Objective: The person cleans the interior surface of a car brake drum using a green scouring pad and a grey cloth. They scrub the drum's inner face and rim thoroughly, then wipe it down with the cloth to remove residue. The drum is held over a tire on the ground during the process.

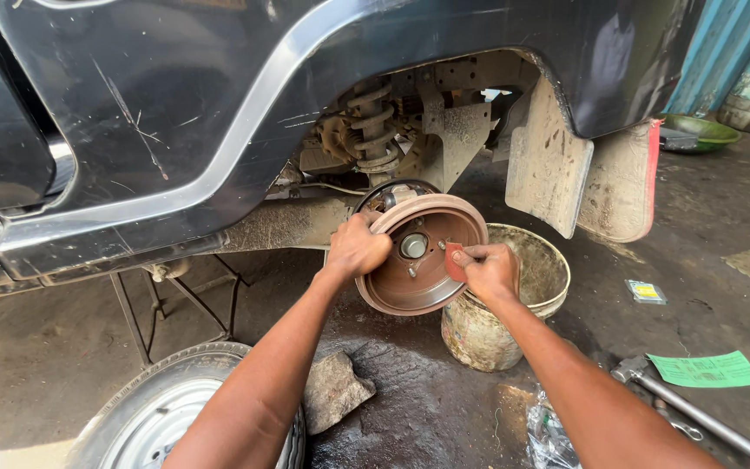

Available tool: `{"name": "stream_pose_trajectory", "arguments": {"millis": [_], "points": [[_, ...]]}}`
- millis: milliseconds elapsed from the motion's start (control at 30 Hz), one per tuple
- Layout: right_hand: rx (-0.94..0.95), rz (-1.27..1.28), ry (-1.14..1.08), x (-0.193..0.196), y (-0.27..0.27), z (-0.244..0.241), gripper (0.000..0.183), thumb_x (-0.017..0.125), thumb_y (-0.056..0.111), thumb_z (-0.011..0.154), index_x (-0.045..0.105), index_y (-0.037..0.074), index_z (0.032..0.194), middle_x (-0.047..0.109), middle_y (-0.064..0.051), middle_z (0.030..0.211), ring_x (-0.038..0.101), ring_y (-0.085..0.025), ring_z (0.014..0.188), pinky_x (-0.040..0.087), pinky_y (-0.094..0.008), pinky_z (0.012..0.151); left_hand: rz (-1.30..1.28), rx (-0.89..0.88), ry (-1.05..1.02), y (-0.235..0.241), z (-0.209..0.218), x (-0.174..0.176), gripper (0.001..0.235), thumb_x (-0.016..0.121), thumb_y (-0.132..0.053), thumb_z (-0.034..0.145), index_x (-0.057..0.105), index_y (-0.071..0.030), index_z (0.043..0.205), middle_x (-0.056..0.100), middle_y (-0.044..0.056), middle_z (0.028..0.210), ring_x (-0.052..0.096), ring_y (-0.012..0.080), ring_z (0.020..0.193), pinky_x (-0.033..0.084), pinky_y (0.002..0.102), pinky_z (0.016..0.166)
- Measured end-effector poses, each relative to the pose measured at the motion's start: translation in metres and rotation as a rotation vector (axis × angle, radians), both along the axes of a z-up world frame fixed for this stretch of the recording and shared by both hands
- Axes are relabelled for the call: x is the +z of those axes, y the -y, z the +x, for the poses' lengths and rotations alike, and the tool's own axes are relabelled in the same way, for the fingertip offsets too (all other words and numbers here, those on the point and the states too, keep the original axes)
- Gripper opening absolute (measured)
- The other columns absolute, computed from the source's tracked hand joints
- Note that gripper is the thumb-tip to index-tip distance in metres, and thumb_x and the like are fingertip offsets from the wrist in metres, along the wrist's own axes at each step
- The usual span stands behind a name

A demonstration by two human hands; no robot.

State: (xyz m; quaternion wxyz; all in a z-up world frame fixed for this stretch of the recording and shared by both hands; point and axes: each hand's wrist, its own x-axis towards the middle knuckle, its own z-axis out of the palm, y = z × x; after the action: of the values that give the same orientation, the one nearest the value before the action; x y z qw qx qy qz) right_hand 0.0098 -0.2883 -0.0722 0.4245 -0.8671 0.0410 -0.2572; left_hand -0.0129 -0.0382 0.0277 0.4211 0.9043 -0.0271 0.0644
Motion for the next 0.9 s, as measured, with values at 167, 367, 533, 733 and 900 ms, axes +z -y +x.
{"name": "stream_pose_trajectory", "arguments": {"millis": [167, 367, 533, 733, 900], "points": [[-0.002, -0.180, 0.109, 0.024, 0.014, -0.022, 0.024, 0.090, 0.029, 0.073, 0.085, 0.015, 0.092, 0.078, -0.013, 0.095, 0.075, -0.028, 0.085, 0.057, -0.038, 0.082, -0.180, -0.052, -0.009, 0.001, -0.012, 0.008, 0.048, 0.061, -0.009, 0.056, 0.074, 0.001, 0.102, 0.075, 0.025, 0.096, 0.072, 0.0373, 0.092, 0.055, 0.042, 0.086], [0.026, -0.287, 0.150, 0.062, 0.002, -0.058, 0.022, 0.091, 0.030, 0.072, 0.085, 0.016, 0.086, 0.072, -0.012, 0.086, 0.069, -0.029, 0.081, 0.054, -0.044, 0.075, -0.353, -0.053, -0.132, -0.017, -0.044, -0.002, 0.012, 0.062, -0.004, 0.060, 0.063, 0.007, 0.066, 0.059, 0.017, 0.062, 0.055, 0.0297, 0.051, 0.042, 0.043, 0.049], [0.201, -0.233, 0.170, 0.049, -0.047, -0.074, 0.025, 0.091, 0.032, 0.072, 0.085, 0.014, 0.088, 0.074, -0.016, 0.090, 0.072, -0.031, 0.085, 0.056, -0.042, 0.079, -0.302, 0.042, -0.177, -0.070, -0.071, -0.006, 0.008, 0.060, -0.005, 0.061, 0.064, 0.002, 0.059, 0.055, 0.014, 0.055, 0.045, 0.0247, 0.042, 0.034, 0.038, 0.042], [0.377, -0.183, -0.154, -0.001, -0.132, -0.083, 0.028, 0.088, 0.034, 0.075, 0.084, 0.013, 0.093, 0.078, -0.016, 0.098, 0.077, -0.030, 0.091, 0.059, -0.039, 0.085, -0.348, 0.169, -0.271, -0.160, -0.093, -0.087, 0.010, 0.059, -0.007, 0.063, 0.065, 0.000, 0.058, 0.058, 0.014, 0.056, 0.046, 0.0261, 0.045, 0.033, 0.040, 0.044], [0.493, -0.239, -0.291, -0.072, -0.198, -0.085, 0.033, 0.088, 0.033, 0.075, 0.082, 0.008, 0.095, 0.077, -0.021, 0.097, 0.077, -0.031, 0.091, 0.060, -0.039, 0.085, -0.379, 0.240, -0.259, -0.229, -0.104, -0.190, 0.028, 0.052, -0.017, 0.072, 0.066, 0.002, 0.056, 0.063, 0.016, 0.057, 0.058, 0.0262, 0.052, 0.044, 0.038, 0.050]]}}
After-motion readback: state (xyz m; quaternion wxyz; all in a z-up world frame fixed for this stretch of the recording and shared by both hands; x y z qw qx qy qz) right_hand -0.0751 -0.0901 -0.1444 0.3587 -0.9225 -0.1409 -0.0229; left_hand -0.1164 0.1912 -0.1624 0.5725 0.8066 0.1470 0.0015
